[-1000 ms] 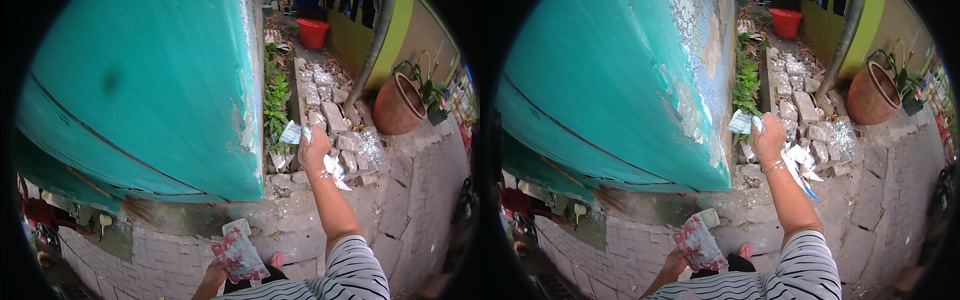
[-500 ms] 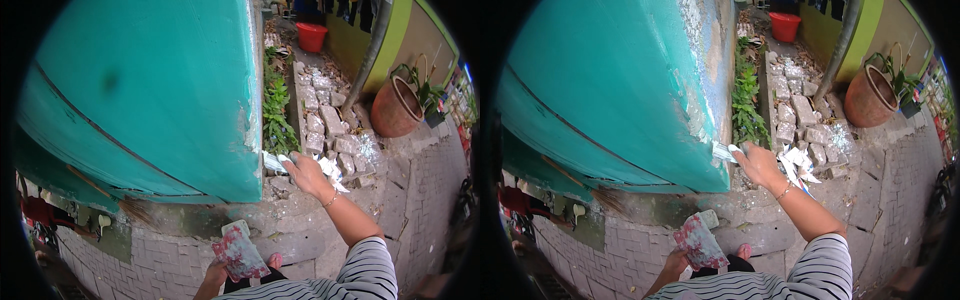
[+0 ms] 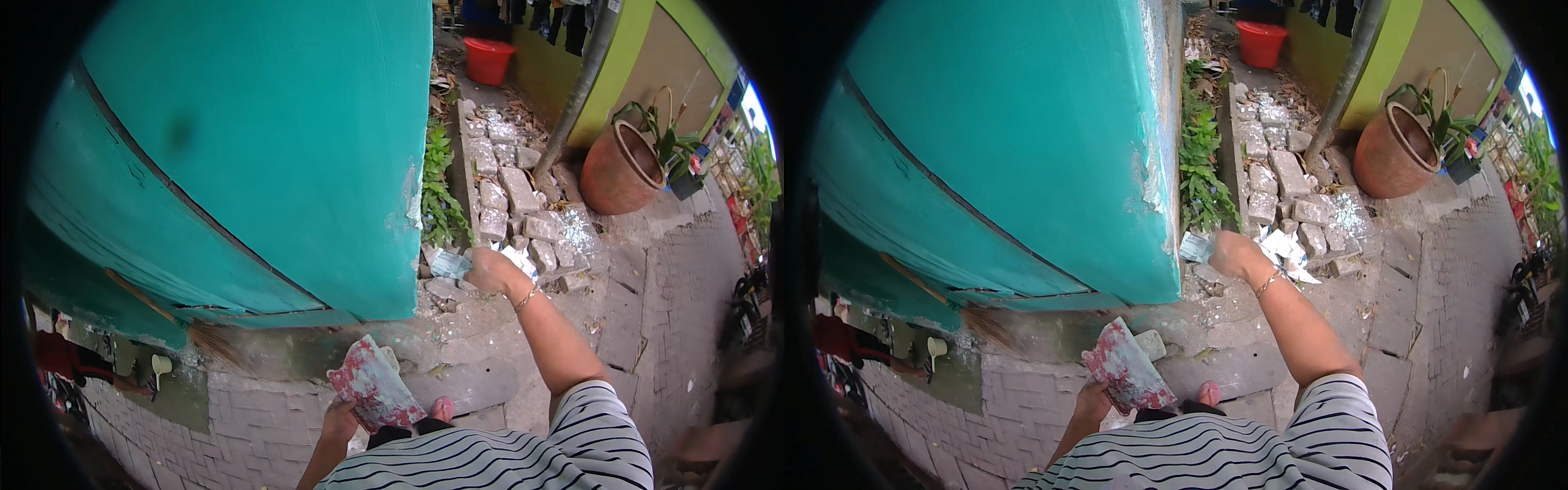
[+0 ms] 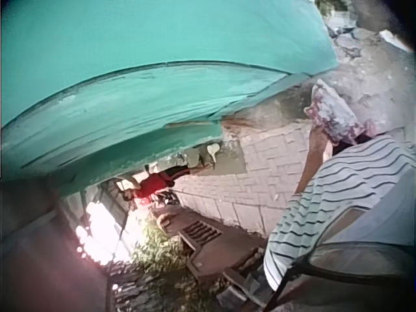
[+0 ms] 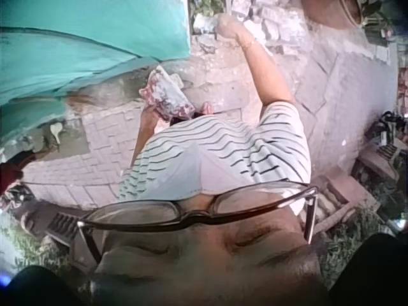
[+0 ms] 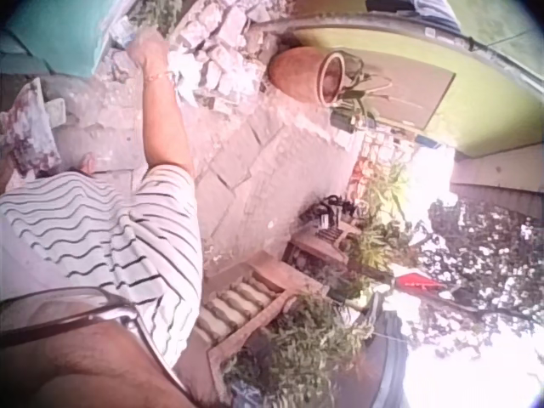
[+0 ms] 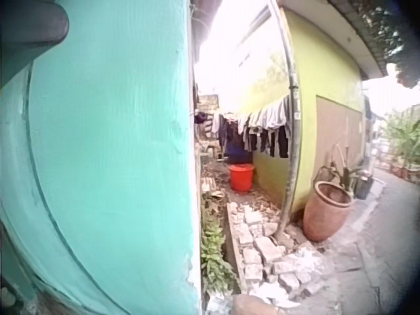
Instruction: The person applies white filler material to a green wall using a putty knife while holding a tray of material by hand.
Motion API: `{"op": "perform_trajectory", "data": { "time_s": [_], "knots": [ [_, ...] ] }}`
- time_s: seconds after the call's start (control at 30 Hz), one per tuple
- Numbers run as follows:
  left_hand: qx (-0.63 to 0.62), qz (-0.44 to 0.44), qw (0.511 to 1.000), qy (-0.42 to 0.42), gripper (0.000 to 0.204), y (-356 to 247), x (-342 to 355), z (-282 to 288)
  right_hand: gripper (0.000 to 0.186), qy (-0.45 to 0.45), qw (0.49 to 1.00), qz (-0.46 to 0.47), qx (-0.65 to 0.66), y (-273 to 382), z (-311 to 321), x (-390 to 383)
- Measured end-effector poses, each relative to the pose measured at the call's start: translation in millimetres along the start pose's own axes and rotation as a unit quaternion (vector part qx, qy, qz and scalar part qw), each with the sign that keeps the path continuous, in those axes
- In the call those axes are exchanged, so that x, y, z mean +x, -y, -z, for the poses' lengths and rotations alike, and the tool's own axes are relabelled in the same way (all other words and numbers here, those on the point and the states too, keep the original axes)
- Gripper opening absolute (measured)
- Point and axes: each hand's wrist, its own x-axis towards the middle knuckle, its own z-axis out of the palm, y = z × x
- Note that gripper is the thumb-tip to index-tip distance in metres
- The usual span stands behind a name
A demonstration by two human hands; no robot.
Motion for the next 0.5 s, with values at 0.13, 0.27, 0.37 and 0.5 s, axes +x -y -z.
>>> {"op": "perform_trajectory", "data": {
  "time_s": [0.13,0.27,0.37,0.5],
  "knots": [
    [0.000,-0.008,1.000,-0.011,0.044,-16,2,17,0.021,0.058,0.997,-0.051,0.025,75,74,-6],
    [-0.001,0.001,1.000,0.023,0.041,-35,1,24,0.020,0.048,0.998,-0.029,0.007,97,101,-18],
    [0.000,-0.002,1.000,0.006,0.039,-48,-2,39,0.030,0.045,0.994,-0.010,0.098,133,140,-62],
    [0.001,0.014,1.000,-0.021,0.039,-53,-1,45,0.027,-0.019,0.992,-0.005,0.125,116,153,-92]
  ]
}}
